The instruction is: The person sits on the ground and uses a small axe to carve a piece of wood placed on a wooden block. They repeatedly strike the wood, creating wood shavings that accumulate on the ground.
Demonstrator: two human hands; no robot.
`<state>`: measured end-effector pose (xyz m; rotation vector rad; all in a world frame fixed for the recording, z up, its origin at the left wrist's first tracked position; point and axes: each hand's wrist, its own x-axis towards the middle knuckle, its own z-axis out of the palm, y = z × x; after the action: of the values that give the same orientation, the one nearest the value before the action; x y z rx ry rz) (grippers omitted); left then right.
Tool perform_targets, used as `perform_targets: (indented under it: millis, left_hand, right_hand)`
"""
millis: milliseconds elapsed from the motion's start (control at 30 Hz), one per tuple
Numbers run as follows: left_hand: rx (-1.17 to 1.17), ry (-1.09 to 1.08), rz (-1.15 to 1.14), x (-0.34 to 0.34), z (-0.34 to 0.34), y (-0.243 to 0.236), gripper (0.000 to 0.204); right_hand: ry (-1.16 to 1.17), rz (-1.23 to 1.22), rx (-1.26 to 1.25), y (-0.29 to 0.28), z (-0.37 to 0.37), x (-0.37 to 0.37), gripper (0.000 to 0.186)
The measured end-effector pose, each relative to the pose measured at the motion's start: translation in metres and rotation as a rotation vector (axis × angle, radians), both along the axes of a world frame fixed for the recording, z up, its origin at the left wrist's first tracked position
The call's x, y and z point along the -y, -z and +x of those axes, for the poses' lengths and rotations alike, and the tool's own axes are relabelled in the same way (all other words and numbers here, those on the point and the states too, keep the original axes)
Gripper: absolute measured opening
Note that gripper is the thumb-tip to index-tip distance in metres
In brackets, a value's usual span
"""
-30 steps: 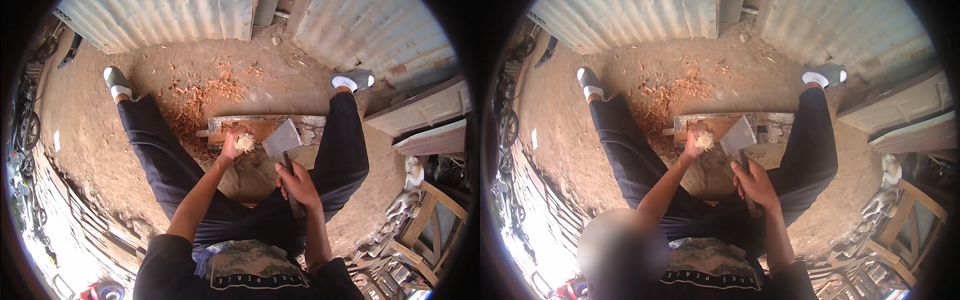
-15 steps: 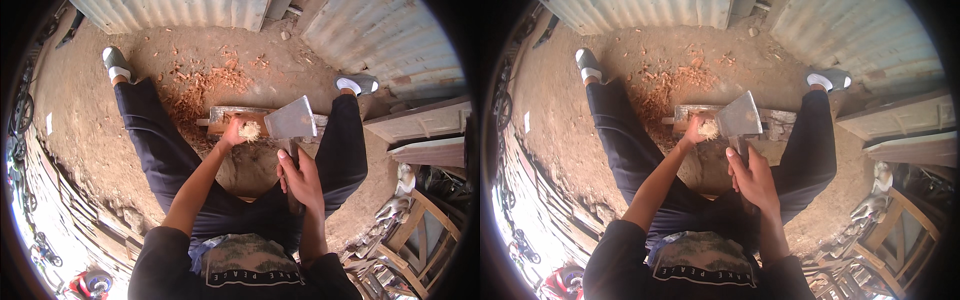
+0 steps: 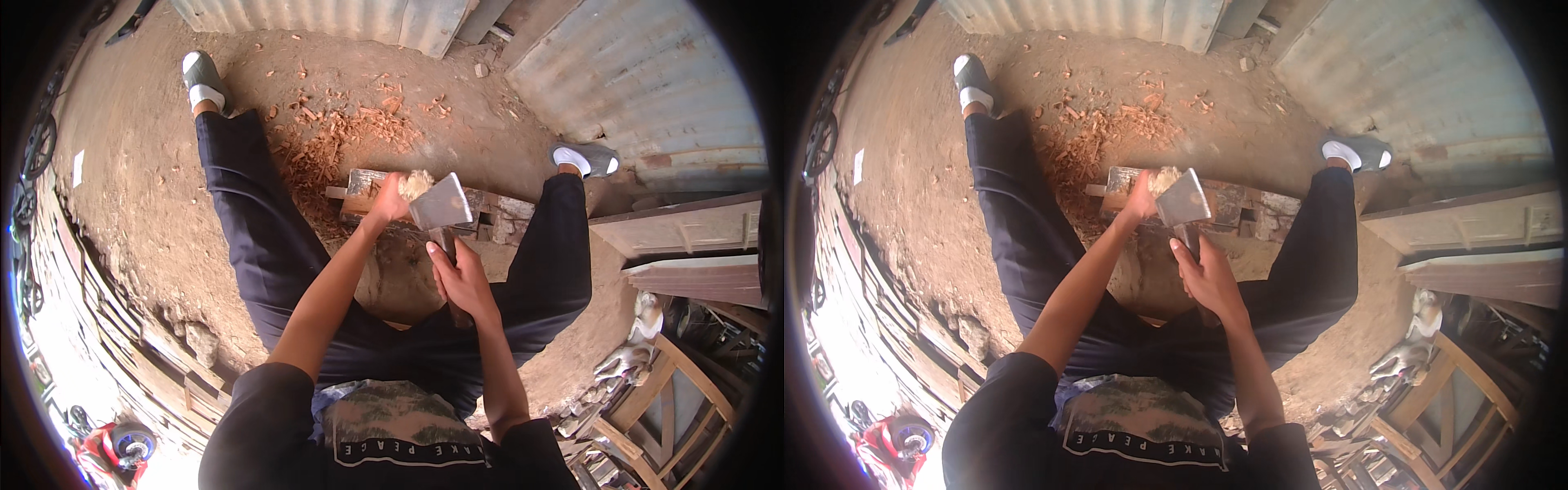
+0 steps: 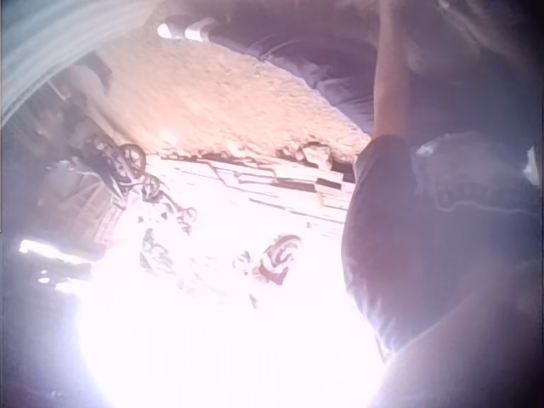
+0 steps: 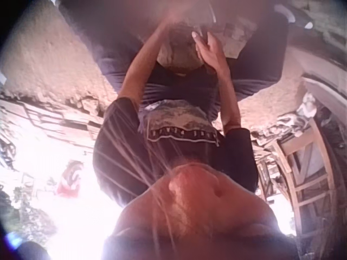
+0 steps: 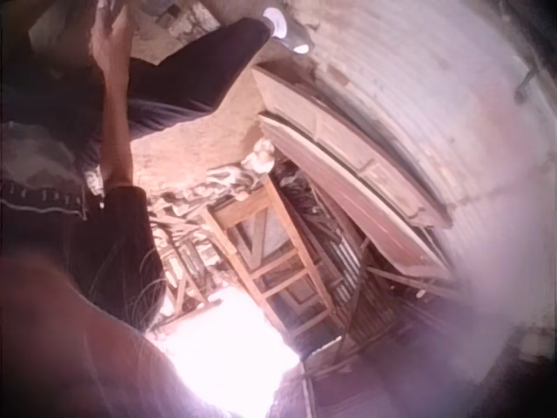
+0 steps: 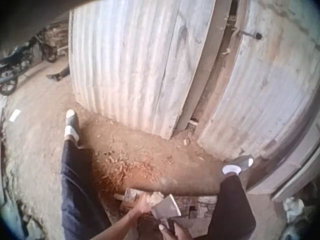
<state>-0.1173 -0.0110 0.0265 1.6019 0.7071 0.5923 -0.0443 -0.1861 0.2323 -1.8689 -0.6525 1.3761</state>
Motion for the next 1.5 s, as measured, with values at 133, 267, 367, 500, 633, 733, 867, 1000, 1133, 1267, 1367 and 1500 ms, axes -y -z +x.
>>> perform_targets:
  millis: [133, 267, 367, 500, 633, 733, 867, 1000, 1133, 1267, 1367, 1500]
  left_hand:
    - [0.27, -0.219, -0.274, -0.032, 0.025, 0.014, 0.024]
    - [-0.066, -0.165, -0.192, -0.066, 0.02, 0.021, 0.034]
    - [-0.177, -0.021, -0.181, -0.052, 0.014, -0.008, 0.041]
    - [-0.094, -0.142, -0.387, -0.033, -0.013, 0.0, 0.045]
    - [-0.041, -0.263, -0.305, -0.019, -0.031, 0.021, 0.04]
    - [-0.402, 0.019, 0.075, -0.024, -0.031, 0.024, 0.034]
    - [-0.482, 0.27, 0.446, -0.016, -0.001, 0.064, 0.032]
    - [0.252, 0.07, -0.048, -0.067, -0.064, 0.187, 0.042]
    - [0.14, 0.248, -0.043, -0.034, -0.021, 0.19, 0.051]
    - [0.078, 0.31, -0.198, -0.018, -0.003, 0.15, 0.052]
    - [0.178, 0.154, -0.255, -0.04, -0.017, 0.126, 0.043]
    - [-0.112, 0.011, -0.08, -0.045, 0.037, 0.028, 0.021]
  right_hand:
    - [0.104, -0.034, -0.057, -0.014, 0.001, 0.007, 0.029]
    - [0.162, -0.044, -0.098, -0.011, 0.01, 0.026, 0.031]
    - [0.246, -0.049, -0.131, -0.004, 0.015, 0.046, 0.032]
    - [0.296, -0.064, -0.156, 0.001, 0.016, 0.051, 0.034]
    - [0.286, -0.048, -0.182, -0.002, 0.015, 0.051, 0.034]
    - [0.288, -0.034, -0.183, -0.007, 0.015, 0.051, 0.034]
    - [0.302, -0.012, -0.14, -0.029, 0.016, 0.042, 0.031]
    - [0.114, 0.173, -0.091, -0.061, -0.003, 0.007, 0.031]
    - [0.136, 0.376, 0.308, -0.018, -0.004, -0.006, 0.027]
    - [-0.169, -0.127, 0.301, 0.006, 0.029, -0.042, 0.033]
    - [-0.111, -0.007, 0.114, -0.017, 0.033, -0.045, 0.036]
    - [0.081, 0.017, 0.002, -0.022, 0.05, -0.014, 0.036]
